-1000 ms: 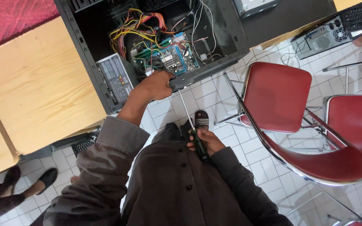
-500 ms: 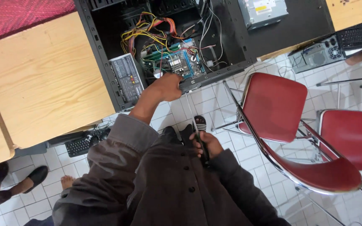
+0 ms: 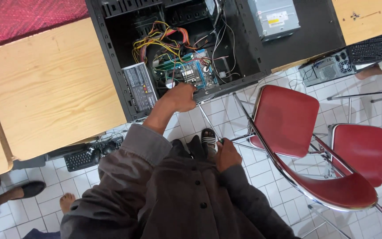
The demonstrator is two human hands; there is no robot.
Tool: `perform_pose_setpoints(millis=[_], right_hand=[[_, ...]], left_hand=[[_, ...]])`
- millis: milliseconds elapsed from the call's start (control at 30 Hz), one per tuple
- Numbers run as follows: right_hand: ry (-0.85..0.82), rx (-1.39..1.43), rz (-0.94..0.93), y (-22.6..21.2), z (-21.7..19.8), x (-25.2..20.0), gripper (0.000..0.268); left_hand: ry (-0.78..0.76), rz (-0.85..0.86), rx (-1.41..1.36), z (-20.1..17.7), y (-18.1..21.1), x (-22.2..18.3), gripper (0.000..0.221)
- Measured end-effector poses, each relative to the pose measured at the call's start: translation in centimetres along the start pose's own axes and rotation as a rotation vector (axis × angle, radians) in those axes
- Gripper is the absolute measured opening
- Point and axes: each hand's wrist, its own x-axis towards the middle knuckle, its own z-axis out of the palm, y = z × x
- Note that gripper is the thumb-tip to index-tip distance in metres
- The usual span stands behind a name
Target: Securing a drive into a computer chassis using a screwdriver and screws
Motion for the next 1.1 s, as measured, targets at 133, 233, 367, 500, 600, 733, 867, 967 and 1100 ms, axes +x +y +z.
perform_pose_setpoints(millis=[133, 233, 367, 500, 600, 733, 867, 967, 1100], right_hand=[[-0.1, 0.022, -0.083, 0.8, -1.0, 0.9, 0.064], [-0.579, 1.378, 0.138, 1.2, -0.7, 1.8, 0.049], [-0.944, 1.622, 0.013, 2.0, 1.4, 2.3, 0.029], [-0.032, 0.693, -0.116, 0.5, 0.9, 0.1, 0.054], [0.287, -0.173, -0.103, 1.6, 2.4, -0.1, 0.069], [0.004, -0.205, -0.063, -0.2, -0.9, 0.4, 0.069], [-0.052, 0.17, -0.2, 1.1, 0.6, 2.3, 0.045], [-0.568, 1.132, -0.181, 2.2, 2.3, 3.2, 0.037], [-1.35, 1.85, -0.07, 2.9, 3.6, 4.2, 0.04]], left_hand=[[-0.038, 0.002, 0.024, -0.1, -0.5, 0.7, 0.064], [-0.036, 0.008, 0.008, 0.2, -1.0, 1.2, 0.063], [-0.037, -0.014, 0.02, 0.9, -1.7, 1.9, 0.064], [-0.018, 0.008, 0.006, 1.5, -2.4, 2.5, 0.065], [-0.001, 0.02, 0.0, 1.7, -2.7, 3.0, 0.065], [-0.019, 0.003, 0.017, 0.4, -0.7, 0.7, 0.066], [-0.026, 0.023, 0.014, 0.7, -1.6, 1.7, 0.063], [-0.052, 0.026, 0.013, -0.1, -0.3, 0.6, 0.06], [-0.052, 0.037, -0.006, -0.6, 0.2, 0.0, 0.056]])
